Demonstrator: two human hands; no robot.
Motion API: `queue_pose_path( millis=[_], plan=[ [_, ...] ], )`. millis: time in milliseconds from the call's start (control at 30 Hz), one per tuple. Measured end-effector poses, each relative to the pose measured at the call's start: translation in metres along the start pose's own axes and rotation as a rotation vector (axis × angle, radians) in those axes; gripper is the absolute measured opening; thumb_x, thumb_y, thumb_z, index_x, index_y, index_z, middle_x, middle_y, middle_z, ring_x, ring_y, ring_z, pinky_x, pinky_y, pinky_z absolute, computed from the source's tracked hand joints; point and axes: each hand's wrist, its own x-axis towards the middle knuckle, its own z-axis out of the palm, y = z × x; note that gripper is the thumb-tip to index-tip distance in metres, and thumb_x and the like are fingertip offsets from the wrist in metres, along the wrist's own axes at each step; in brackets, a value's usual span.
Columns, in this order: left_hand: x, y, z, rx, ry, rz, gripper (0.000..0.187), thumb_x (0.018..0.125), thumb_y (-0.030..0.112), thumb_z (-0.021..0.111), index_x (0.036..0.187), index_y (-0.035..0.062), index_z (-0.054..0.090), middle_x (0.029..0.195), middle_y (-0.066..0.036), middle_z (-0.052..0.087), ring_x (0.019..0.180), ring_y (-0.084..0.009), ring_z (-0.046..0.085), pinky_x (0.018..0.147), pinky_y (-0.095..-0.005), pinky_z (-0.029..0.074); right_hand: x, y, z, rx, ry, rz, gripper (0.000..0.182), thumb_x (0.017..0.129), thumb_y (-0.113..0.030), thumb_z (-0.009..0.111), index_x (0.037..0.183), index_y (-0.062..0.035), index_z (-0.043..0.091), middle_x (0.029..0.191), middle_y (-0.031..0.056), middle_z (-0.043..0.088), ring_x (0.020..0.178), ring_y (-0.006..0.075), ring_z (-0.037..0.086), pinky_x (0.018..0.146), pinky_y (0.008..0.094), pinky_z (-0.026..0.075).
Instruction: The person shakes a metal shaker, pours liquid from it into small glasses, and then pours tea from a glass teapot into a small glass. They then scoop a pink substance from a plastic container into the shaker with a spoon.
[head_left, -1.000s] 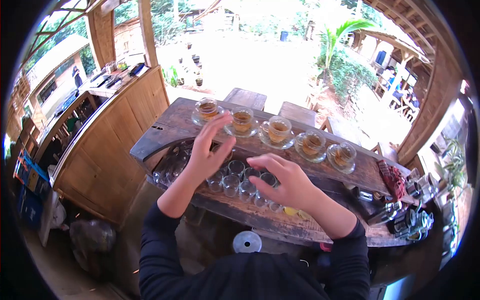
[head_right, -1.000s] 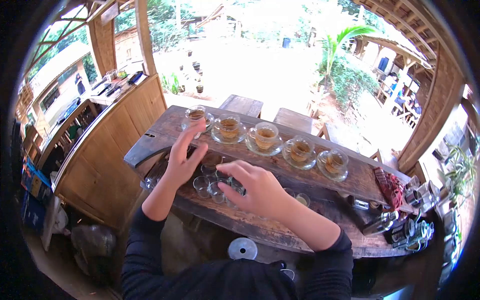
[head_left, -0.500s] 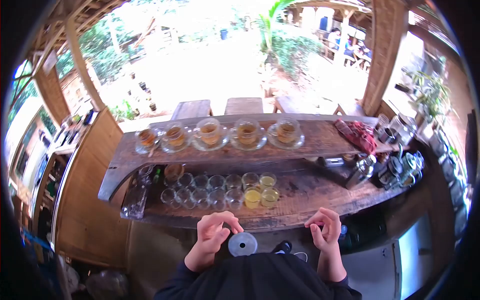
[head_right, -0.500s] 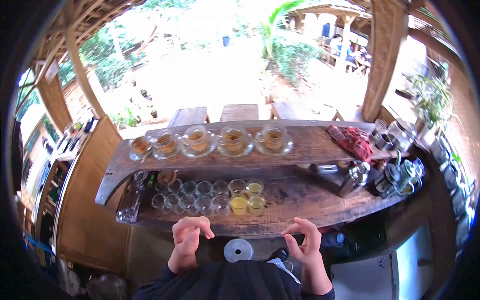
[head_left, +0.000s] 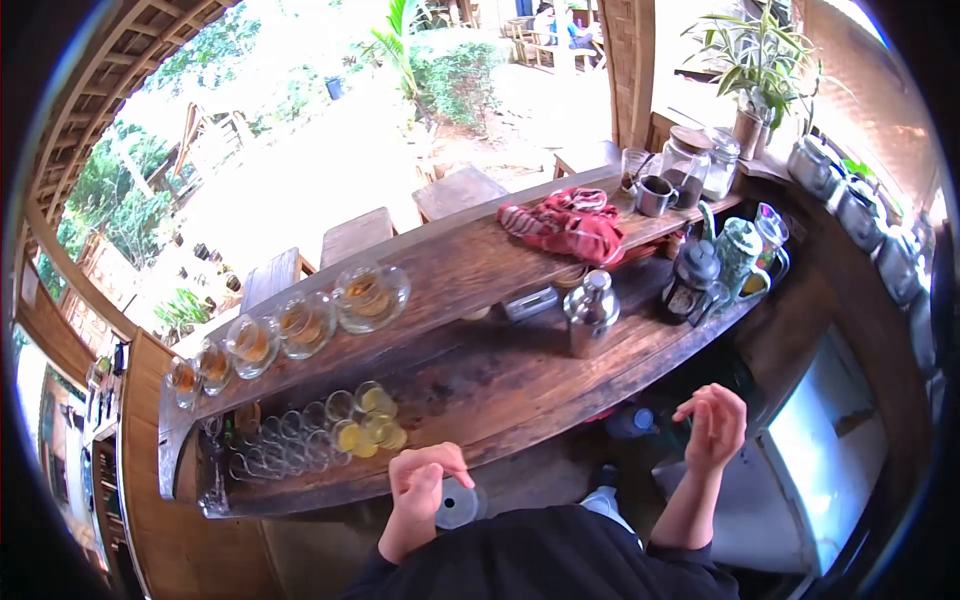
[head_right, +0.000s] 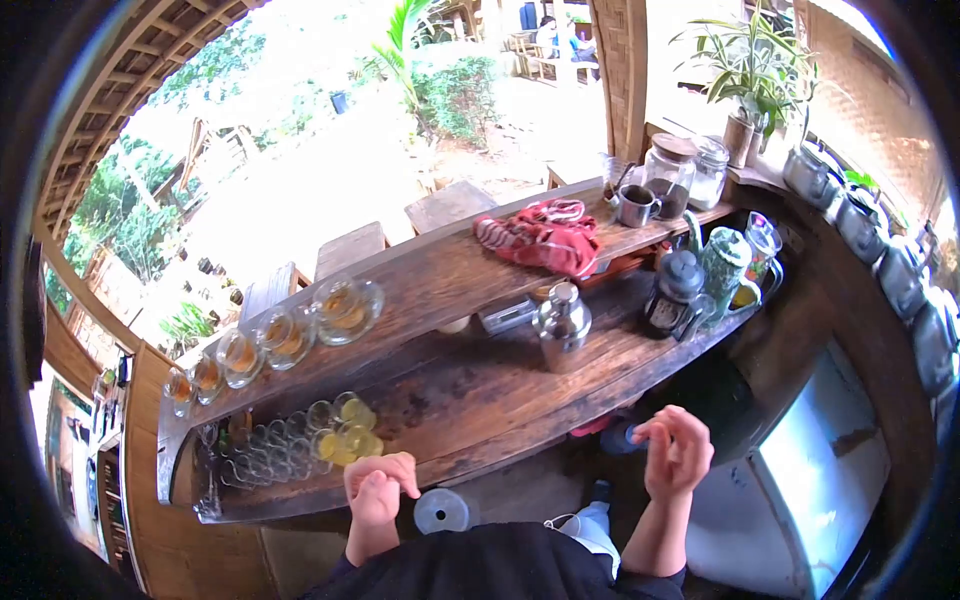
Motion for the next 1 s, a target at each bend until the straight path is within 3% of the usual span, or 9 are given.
queue_pose_path(
  millis=[167,233,333,533,667,733,800,867,1000],
  plan=[
    [0.076,-0.107,0.147,-0.115,-0.11,-0.061,0.03,0.09,0.019,0.048,0.088,-0.006,0.065,0.066,-0.016,0.064,0.056,-0.0215,0.055,0.054,-0.0317,0.038,0.08,0.095,-0.144,-0.186,0.103,0.027,0.023,0.093,0.002,0.05,0.116,-0.0011,0.051,0.075,0.0088,0.058,0.062,0.0135,0.058,0.056,0.0237,0.049],
    [0.105,-0.131,0.186,-0.208,-0.224,-0.181,0.025,0.093,0.016,0.051,0.094,-0.0035,0.066,0.074,-0.014,0.066,0.07,-0.0183,0.06,0.069,-0.0303,0.044,0.105,0.109,-0.181,-0.24,0.139,-0.006,0.023,0.093,0.002,0.051,0.115,-0.0011,0.052,0.075,0.0091,0.058,0.062,0.0135,0.058,0.056,0.0235,0.049],
    [0.141,-0.158,0.233,-0.19,-0.385,-0.202,0.025,0.094,0.017,0.05,0.096,-0.0035,0.066,0.075,-0.013,0.066,0.071,-0.0171,0.06,0.07,-0.0297,0.045,0.135,0.132,-0.229,-0.255,0.173,-0.018,0.023,0.092,0.001,0.051,0.115,-0.0011,0.053,0.075,0.009,0.059,0.063,0.013,0.058,0.057,0.0231,0.049],
    [0.199,-0.183,0.29,-0.173,-0.518,-0.162,0.023,0.094,0.012,0.049,0.098,-0.0046,0.065,0.075,-0.013,0.065,0.071,-0.0166,0.061,0.069,-0.0279,0.045,0.201,0.165,-0.278,-0.248,0.145,0.085,0.022,0.092,0.002,0.051,0.114,-0.0001,0.055,0.079,0.0086,0.06,0.067,0.0121,0.058,0.062,0.0224,0.049],
    [0.235,-0.195,0.322,-0.204,-0.606,-0.094,0.023,0.093,0.01,0.049,0.097,-0.0075,0.064,0.075,-0.014,0.065,0.069,-0.0163,0.062,0.067,-0.0263,0.046,0.289,0.208,-0.288,-0.311,0.029,0.116,0.017,0.091,0.001,0.054,0.108,0.0019,0.058,0.091,0.0084,0.062,0.081,0.0121,0.06,0.07,0.0241,0.049],
    [0.254,-0.194,0.344,-0.236,-0.624,-0.086,0.023,0.093,0.009,0.049,0.097,-0.0082,0.064,0.076,-0.013,0.065,0.07,-0.0163,0.063,0.067,-0.025,0.047,0.341,0.234,-0.284,-0.422,-0.063,0.231,0.019,0.089,-0.004,0.058,0.108,0.0003,0.059,0.097,0.0112,0.062,0.085,0.0151,0.062,0.074,0.0273,0.05],
    [0.269,-0.191,0.364,-0.235,-0.606,-0.107,0.022,0.093,0.009,0.049,0.098,-0.0076,0.064,0.077,-0.013,0.066,0.072,-0.0159,0.065,0.067,-0.0242,0.048,0.388,0.283,-0.28,-0.557,-0.158,0.224,0.029,0.084,-0.004,0.061,0.112,-0.0018,0.058,0.106,0.0166,0.061,0.094,0.0254,0.063,0.081,0.0334,0.05],
    [0.283,-0.188,0.381,-0.224,-0.605,-0.124,0.021,0.093,0.008,0.05,0.098,-0.0069,0.064,0.077,-0.012,0.066,0.073,-0.0155,0.066,0.068,-0.0242,0.049,0.429,0.328,-0.272,-0.852,-0.291,0.008,0.039,0.08,-0.009,0.061,0.118,-0.003,0.056,0.114,0.0211,0.058,0.105,0.0366,0.058,0.088,0.0396,0.048],
    [0.297,-0.184,0.402,-0.187,-0.653,-0.1,0.02,0.093,0.009,0.051,0.097,-0.0063,0.064,0.078,-0.012,0.066,0.074,-0.0156,0.066,0.069,-0.0242,0.049,0.48,0.401,-0.242,-0.93,-0.317,0.188,0.052,0.08,-0.011,0.058,0.13,-0.0065,0.048,0.124,0.024,0.051,0.113,0.0394,0.052,0.096,0.0411,0.043]
  ],
)
